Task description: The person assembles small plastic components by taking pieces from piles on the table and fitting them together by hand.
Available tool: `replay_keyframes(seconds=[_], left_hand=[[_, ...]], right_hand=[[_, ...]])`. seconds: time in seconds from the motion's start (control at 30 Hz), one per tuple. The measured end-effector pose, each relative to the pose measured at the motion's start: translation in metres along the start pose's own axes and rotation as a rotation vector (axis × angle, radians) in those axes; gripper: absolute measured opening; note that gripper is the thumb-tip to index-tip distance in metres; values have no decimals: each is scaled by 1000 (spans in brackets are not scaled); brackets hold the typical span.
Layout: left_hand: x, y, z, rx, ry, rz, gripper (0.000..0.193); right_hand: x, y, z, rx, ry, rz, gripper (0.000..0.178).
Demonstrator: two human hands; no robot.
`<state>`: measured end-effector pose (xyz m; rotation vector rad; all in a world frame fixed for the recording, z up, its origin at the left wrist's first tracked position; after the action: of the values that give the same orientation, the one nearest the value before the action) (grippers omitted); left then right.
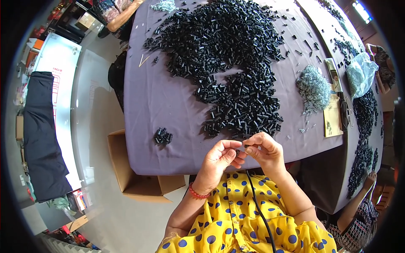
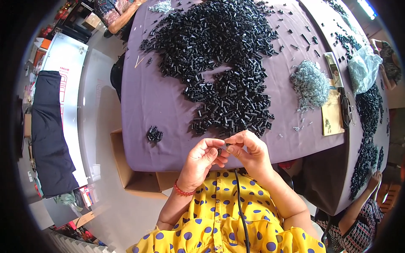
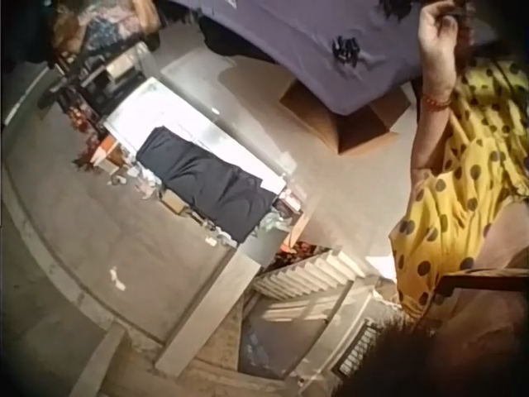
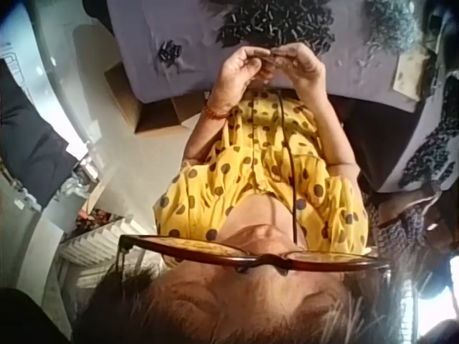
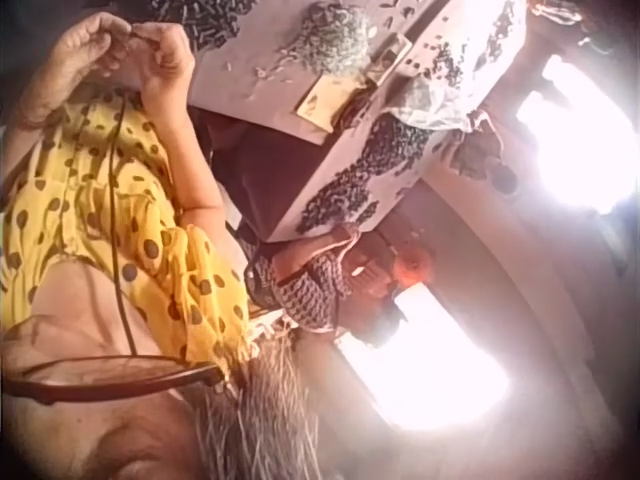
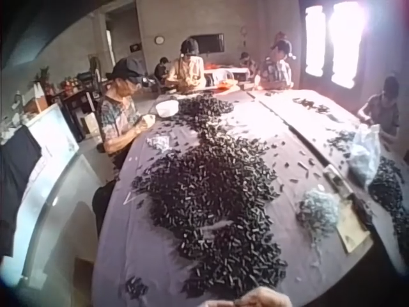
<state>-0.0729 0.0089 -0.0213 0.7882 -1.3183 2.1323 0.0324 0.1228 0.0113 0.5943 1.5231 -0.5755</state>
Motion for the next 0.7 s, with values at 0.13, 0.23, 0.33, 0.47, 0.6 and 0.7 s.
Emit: replay_keyframes(seconds=[0.13, 0.23, 0.33, 0.47, 0.6, 0.7], left_hand=[[-1, 2, 3, 9, -1, 17, 25], [-1, 3, 3, 18, -3, 23, 24], [-1, 3, 4, 24, -7, 27, 24], [0, 3, 6, 22, -10, 28, 24], [-1, 3, 6, 43, -3, 36, 23], [-1, 4, 6, 32, -10, 29, 25]], right_hand=[[-1, -1, -2, -80, -52, -35, 16], [3, -3, -1, -84, -133, -94, 17], [5, -4, 2, -35, -264, -284, 15], [13, -3, 5, 0, -392, -408, 14], [15, -3, 4, 5, -371, -404, 14], [15, -3, 4, 6, -395, -424, 15]])
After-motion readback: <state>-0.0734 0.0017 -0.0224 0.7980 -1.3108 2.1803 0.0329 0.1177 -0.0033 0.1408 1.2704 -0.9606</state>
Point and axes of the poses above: each hand's wrist, its own z-axis away from the middle knuckle, its own y-axis out of the back of the hand, x = y × z, the point moved 7 cm from there along -z, towards the middle knuckle, and after that the axes turned 1 degree about y, right-handed, at the moved point
